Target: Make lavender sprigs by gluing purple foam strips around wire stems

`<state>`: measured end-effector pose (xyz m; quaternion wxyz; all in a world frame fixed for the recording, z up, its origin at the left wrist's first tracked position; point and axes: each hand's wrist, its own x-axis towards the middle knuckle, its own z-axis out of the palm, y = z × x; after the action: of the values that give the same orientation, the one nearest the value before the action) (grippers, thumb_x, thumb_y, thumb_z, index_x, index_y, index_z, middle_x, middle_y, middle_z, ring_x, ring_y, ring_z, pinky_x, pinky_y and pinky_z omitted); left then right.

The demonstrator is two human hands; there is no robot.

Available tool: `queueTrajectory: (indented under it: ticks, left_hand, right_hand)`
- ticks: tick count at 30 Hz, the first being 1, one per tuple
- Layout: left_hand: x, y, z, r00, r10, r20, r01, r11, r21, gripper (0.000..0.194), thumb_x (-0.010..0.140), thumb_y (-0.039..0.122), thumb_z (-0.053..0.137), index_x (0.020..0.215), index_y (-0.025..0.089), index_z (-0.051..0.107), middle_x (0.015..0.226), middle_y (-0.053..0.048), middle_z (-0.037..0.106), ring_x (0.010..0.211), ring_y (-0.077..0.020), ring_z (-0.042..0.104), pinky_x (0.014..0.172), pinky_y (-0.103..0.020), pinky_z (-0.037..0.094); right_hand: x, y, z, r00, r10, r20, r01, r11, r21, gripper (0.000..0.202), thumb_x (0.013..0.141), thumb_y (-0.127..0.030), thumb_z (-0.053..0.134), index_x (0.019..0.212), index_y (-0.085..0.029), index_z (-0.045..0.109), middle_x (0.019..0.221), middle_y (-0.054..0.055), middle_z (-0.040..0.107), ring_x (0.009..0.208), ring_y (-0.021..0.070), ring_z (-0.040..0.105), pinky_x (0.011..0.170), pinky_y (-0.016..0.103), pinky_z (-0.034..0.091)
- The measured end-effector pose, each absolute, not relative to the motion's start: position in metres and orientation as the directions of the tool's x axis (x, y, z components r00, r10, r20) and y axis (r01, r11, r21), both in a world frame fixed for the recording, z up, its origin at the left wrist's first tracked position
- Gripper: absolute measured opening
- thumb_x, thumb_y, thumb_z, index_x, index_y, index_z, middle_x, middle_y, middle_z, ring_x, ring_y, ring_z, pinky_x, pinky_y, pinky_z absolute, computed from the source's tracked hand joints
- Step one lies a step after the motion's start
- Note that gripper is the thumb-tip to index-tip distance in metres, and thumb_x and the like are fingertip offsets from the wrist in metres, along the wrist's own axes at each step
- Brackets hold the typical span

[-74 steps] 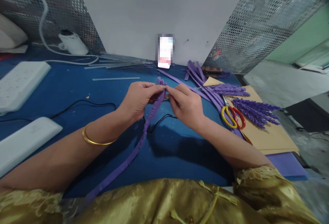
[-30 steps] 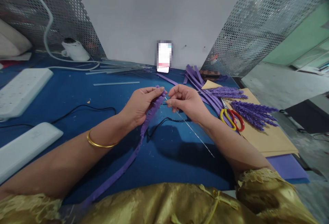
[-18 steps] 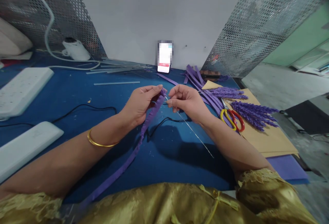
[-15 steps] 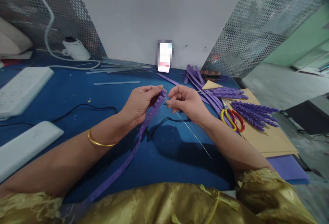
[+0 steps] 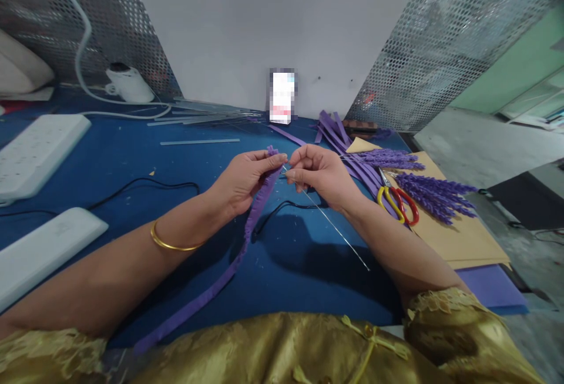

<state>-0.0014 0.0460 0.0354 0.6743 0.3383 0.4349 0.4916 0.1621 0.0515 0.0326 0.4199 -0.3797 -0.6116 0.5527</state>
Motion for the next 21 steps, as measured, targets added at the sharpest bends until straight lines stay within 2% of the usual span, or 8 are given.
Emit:
queueTrajectory:
  ticks: [2,7,11,13,18,21]
  left_hand:
    - [-0.0019,0.0468,0.0334,0.133,0.960,-0.245,-0.380,0.278,0.882,0.016,0.064,0.017,0.087,0.065,0.013,0.071,0.055,0.003,0.060,0.048,-0.0054,0.049,0.045,-0.017,0.036]
    - [-0.0023,0.0468,0.0319,0.149,0.960,-0.236,-0.360,0.275,0.892,0.025,0.067,0.034,0.089,0.071,0.014,0.074,0.059,0.000,0.064,0.050,-0.0070,0.053,0.046,-0.018,0.038]
    - [-0.0007,0.0458,0.0351,0.146,0.952,-0.268,-0.354,0.303,0.885,0.015,0.069,0.018,0.085,0.067,0.013,0.071,0.054,0.002,0.060,0.046,-0.0054,0.049,0.046,-0.017,0.038]
    - [-0.0002,0.0451,0.0360,0.143,0.953,-0.268,-0.348,0.302,0.887,0.015,0.070,0.018,0.085,0.066,0.013,0.071,0.054,0.002,0.060,0.046,-0.0057,0.049,0.047,-0.017,0.040]
    - [-0.0016,0.0443,0.0338,0.157,0.966,-0.208,-0.342,0.250,0.906,0.031,0.068,0.043,0.086,0.074,0.015,0.073,0.063,-0.002,0.067,0.058,-0.0114,0.059,0.054,-0.022,0.045]
    - [-0.0032,0.0456,0.0315,0.141,0.975,-0.174,-0.355,0.214,0.910,0.032,0.066,0.044,0.087,0.075,0.016,0.075,0.067,-0.002,0.069,0.060,-0.0117,0.059,0.056,-0.023,0.047]
  right_hand:
    - [0.1621,0.0515,0.0328,-0.359,0.929,0.092,0.003,0.100,-0.995,0.032,0.068,-0.030,0.084,0.082,-0.018,0.057,0.061,-0.003,0.067,0.045,0.0078,0.057,0.045,0.021,0.044]
    - [0.1626,0.0522,0.0340,-0.337,0.935,0.111,0.000,0.118,-0.993,0.030,0.070,-0.029,0.082,0.081,-0.018,0.057,0.060,-0.004,0.067,0.045,0.0075,0.056,0.045,0.021,0.042]
    - [0.1620,0.0517,0.0346,-0.347,0.933,0.093,0.002,0.100,-0.995,0.032,0.068,-0.029,0.084,0.081,-0.018,0.057,0.061,-0.003,0.068,0.045,0.0078,0.057,0.045,0.021,0.042]
    - [0.1620,0.0515,0.0347,-0.350,0.932,0.096,-0.006,0.101,-0.995,0.032,0.067,-0.029,0.084,0.080,-0.018,0.057,0.060,-0.003,0.068,0.045,0.0080,0.057,0.045,0.021,0.042]
    - [0.1641,0.0521,0.0344,-0.336,0.934,0.124,-0.024,0.123,-0.992,0.025,0.071,-0.026,0.079,0.081,-0.018,0.057,0.061,-0.004,0.067,0.046,0.0076,0.056,0.045,0.021,0.042]
    - [0.1646,0.0521,0.0345,-0.346,0.931,0.115,-0.006,0.121,-0.993,0.025,0.071,-0.026,0.079,0.081,-0.018,0.057,0.061,-0.004,0.067,0.046,0.0076,0.056,0.045,0.022,0.041]
